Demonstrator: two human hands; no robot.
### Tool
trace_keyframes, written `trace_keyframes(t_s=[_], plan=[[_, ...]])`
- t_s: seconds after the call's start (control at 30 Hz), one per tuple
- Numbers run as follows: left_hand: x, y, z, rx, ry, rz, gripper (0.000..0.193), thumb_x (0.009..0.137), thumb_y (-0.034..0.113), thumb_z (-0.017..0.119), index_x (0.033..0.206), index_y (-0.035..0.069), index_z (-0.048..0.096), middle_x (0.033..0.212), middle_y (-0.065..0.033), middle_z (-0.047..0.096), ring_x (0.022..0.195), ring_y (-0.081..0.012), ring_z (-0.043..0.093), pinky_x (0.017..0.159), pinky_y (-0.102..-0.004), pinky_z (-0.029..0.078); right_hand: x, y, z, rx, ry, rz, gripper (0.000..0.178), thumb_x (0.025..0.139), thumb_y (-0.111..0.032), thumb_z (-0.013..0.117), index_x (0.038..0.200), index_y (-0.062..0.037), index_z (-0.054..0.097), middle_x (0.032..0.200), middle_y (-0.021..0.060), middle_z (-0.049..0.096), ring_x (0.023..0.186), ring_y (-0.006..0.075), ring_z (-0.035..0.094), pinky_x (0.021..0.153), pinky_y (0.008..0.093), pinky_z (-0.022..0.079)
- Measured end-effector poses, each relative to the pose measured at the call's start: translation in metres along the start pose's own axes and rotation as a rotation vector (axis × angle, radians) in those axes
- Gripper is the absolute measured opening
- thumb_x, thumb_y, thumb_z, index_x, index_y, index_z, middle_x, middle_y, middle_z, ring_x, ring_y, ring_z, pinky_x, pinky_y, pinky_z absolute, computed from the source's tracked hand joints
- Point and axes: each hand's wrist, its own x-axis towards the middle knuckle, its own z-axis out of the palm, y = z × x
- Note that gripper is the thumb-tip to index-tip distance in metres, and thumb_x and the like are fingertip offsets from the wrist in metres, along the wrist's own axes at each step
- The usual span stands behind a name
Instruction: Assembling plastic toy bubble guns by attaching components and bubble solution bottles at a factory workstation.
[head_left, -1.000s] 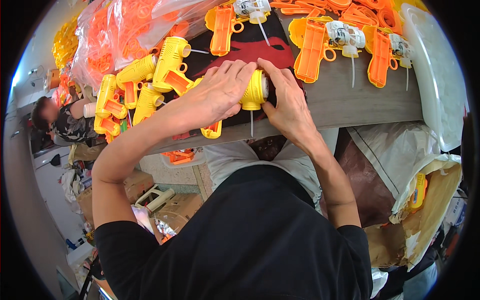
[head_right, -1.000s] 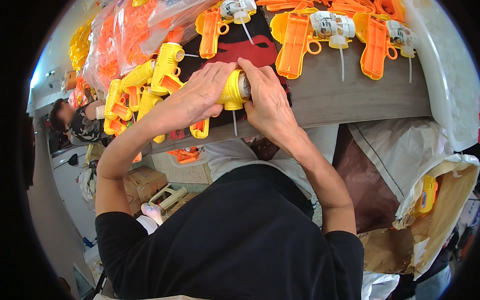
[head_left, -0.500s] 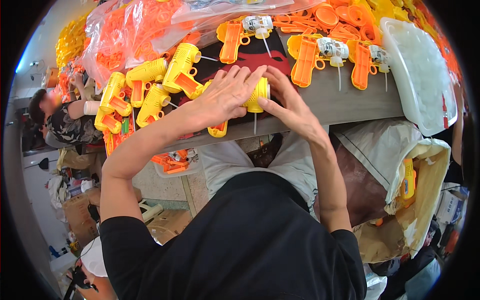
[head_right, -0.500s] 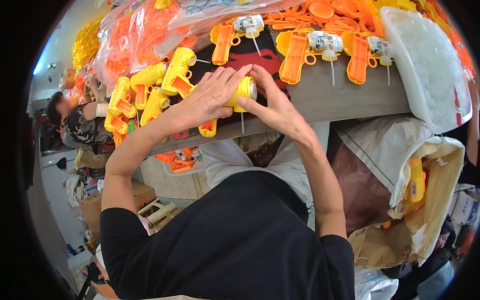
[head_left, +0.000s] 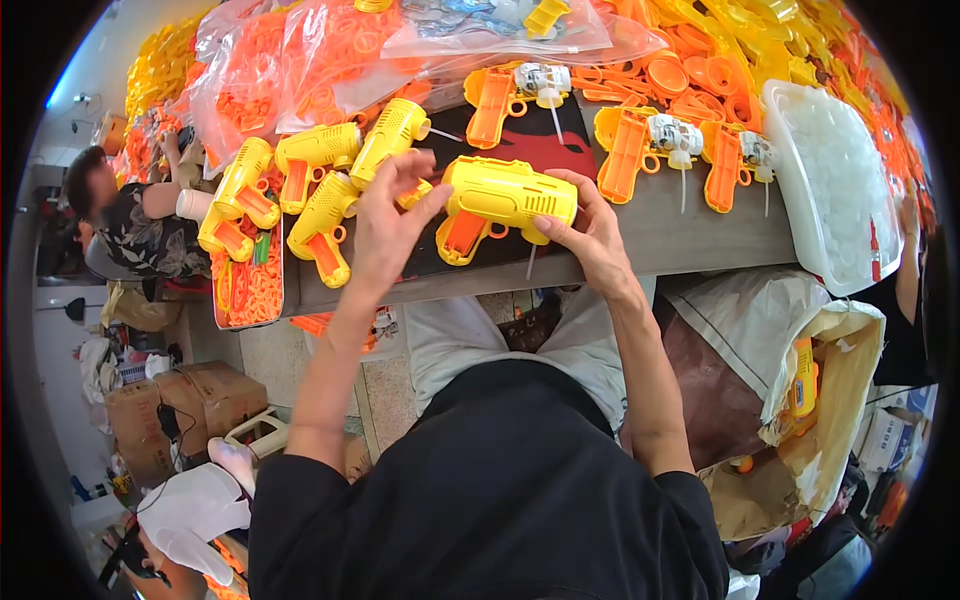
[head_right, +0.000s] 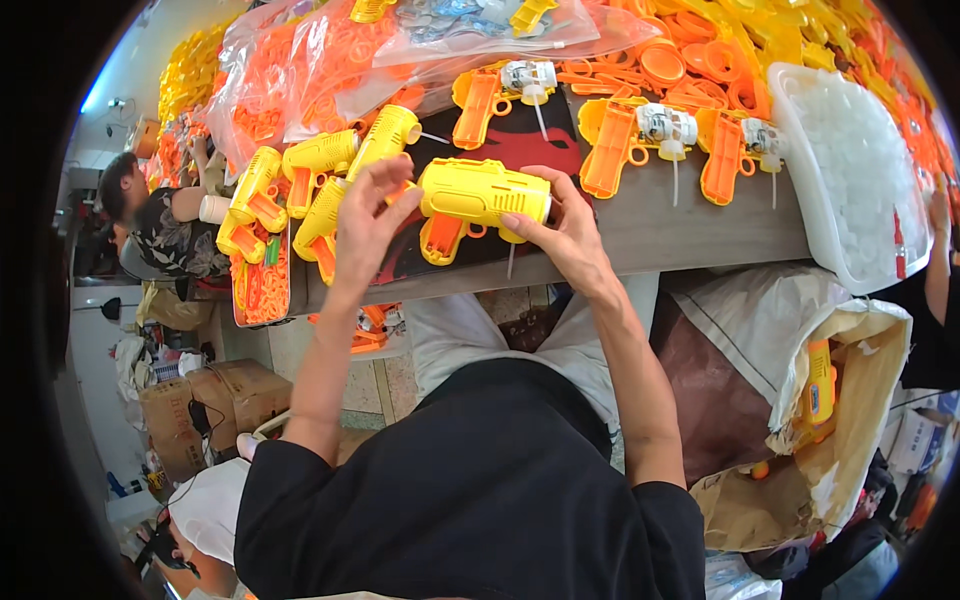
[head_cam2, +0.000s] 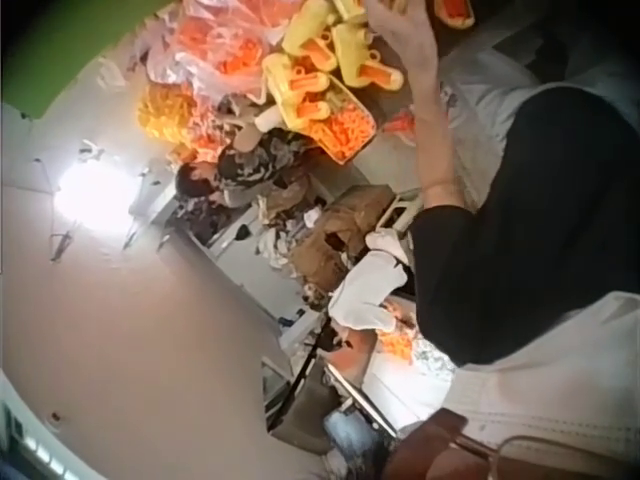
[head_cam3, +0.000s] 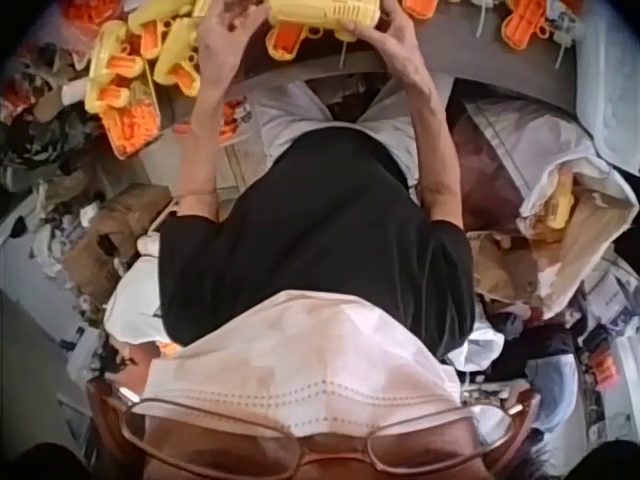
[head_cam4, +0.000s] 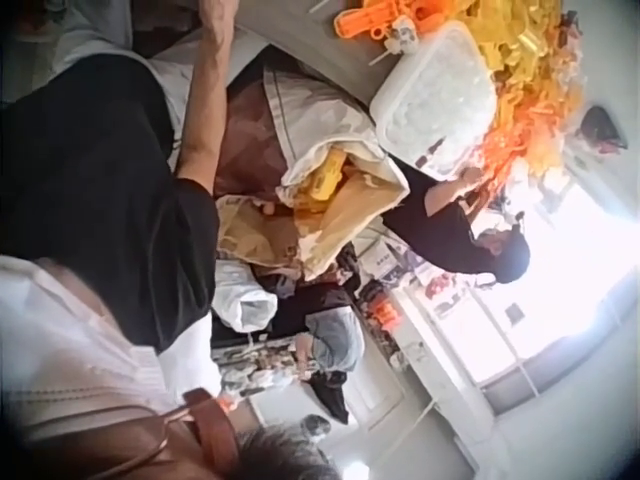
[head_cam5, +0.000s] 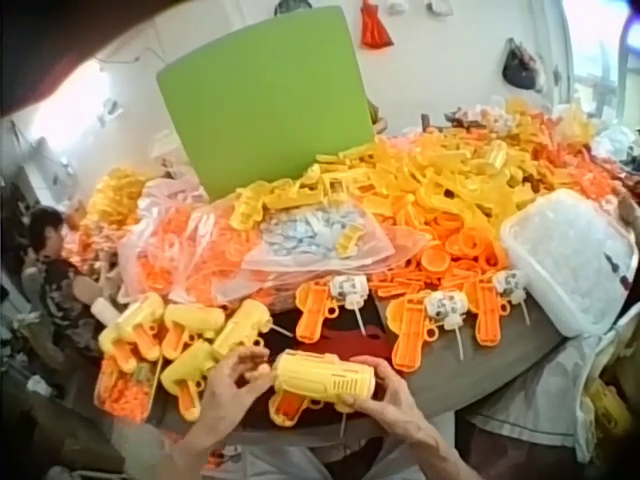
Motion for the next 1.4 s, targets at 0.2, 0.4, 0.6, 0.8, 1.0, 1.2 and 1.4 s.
trace_keyframes(t_s=[0.2,0.4,0.6,0.8,1.0,1.2,1.4], plan=[[-0.021,0.002,0.026,-0.404,0.111,-0.153,0.043,0.086,0.015,0.081,0.120,-0.001,0.061,0.112,-0.0080,0.064,0.103,-0.0141,0.062,0.090,-0.0309,0.053,-0.001,0.001,-0.005,0.010,-0.009,-0.025,0.062,0.087,-0.013,0.078,0.139,-0.0019,0.047,0.126,0.0081,0.062,0.115,0.0153,0.060,0.100,0.0310,0.049],[-0.010,-0.003,0.018,-0.128,-0.005,-0.078,0.053,0.081,0.018,0.086,0.121,0.001,0.056,0.110,-0.0053,0.060,0.101,-0.0130,0.060,0.090,-0.0285,0.053,-0.001,0.002,-0.004,0.020,-0.007,0.009,0.063,0.086,-0.013,0.080,0.139,-0.0019,0.047,0.125,0.0079,0.062,0.115,0.0153,0.060,0.100,0.0310,0.049],[-0.008,-0.008,0.021,-0.184,-0.073,-0.093,0.058,0.078,0.019,0.088,0.120,0.003,0.053,0.109,-0.0040,0.058,0.104,-0.0135,0.058,0.092,-0.0299,0.052,-0.002,0.003,-0.008,0.048,-0.022,0.008,0.064,0.085,-0.010,0.079,0.139,-0.0012,0.047,0.125,0.0087,0.062,0.115,0.0158,0.060,0.100,0.0316,0.049],[-0.001,-0.020,0.034,-0.302,0.114,0.122,0.058,0.079,0.016,0.087,0.124,0.005,0.052,0.129,-0.0070,0.057,0.116,-0.0153,0.056,0.100,-0.0326,0.049,-0.003,0.003,-0.007,0.065,-0.020,-0.003,0.062,0.084,-0.008,0.079,0.137,-0.0017,0.048,0.125,0.0085,0.061,0.115,0.0161,0.060,0.099,0.0312,0.050],[0.000,-0.015,0.036,-0.734,-0.286,-0.186,0.057,0.081,0.012,0.084,0.127,0.006,0.051,0.113,-0.0058,0.062,0.104,-0.0153,0.063,0.090,-0.0298,0.054,-0.004,-0.001,-0.004,0.106,-0.022,-0.006,0.062,0.084,-0.006,0.079,0.137,-0.0024,0.048,0.127,0.0084,0.060,0.117,0.0162,0.059,0.102,0.0306,0.047],[-0.011,0.001,0.024,-0.241,-0.195,0.139,0.061,0.078,0.020,0.087,0.126,0.008,0.051,0.110,-0.0098,0.067,0.101,-0.0209,0.067,0.083,-0.0355,0.055,-0.003,-0.014,0.011,-0.331,-0.042,-0.212,0.063,0.086,-0.018,0.078,0.140,-0.0025,0.049,0.131,0.0083,0.061,0.124,0.0219,0.057,0.116,0.0415,0.036],[-0.011,0.028,0.020,-0.060,-0.240,0.068,0.062,0.076,0.018,0.087,0.127,0.006,0.053,0.110,-0.0107,0.063,0.101,-0.0178,0.065,0.088,-0.0319,0.052,0.007,-0.031,0.030,-0.860,-0.140,-0.349,0.067,0.083,-0.026,0.079,0.141,-0.0047,0.054,0.128,0.0109,0.065,0.121,0.0243,0.060,0.120,0.0505,0.027]])
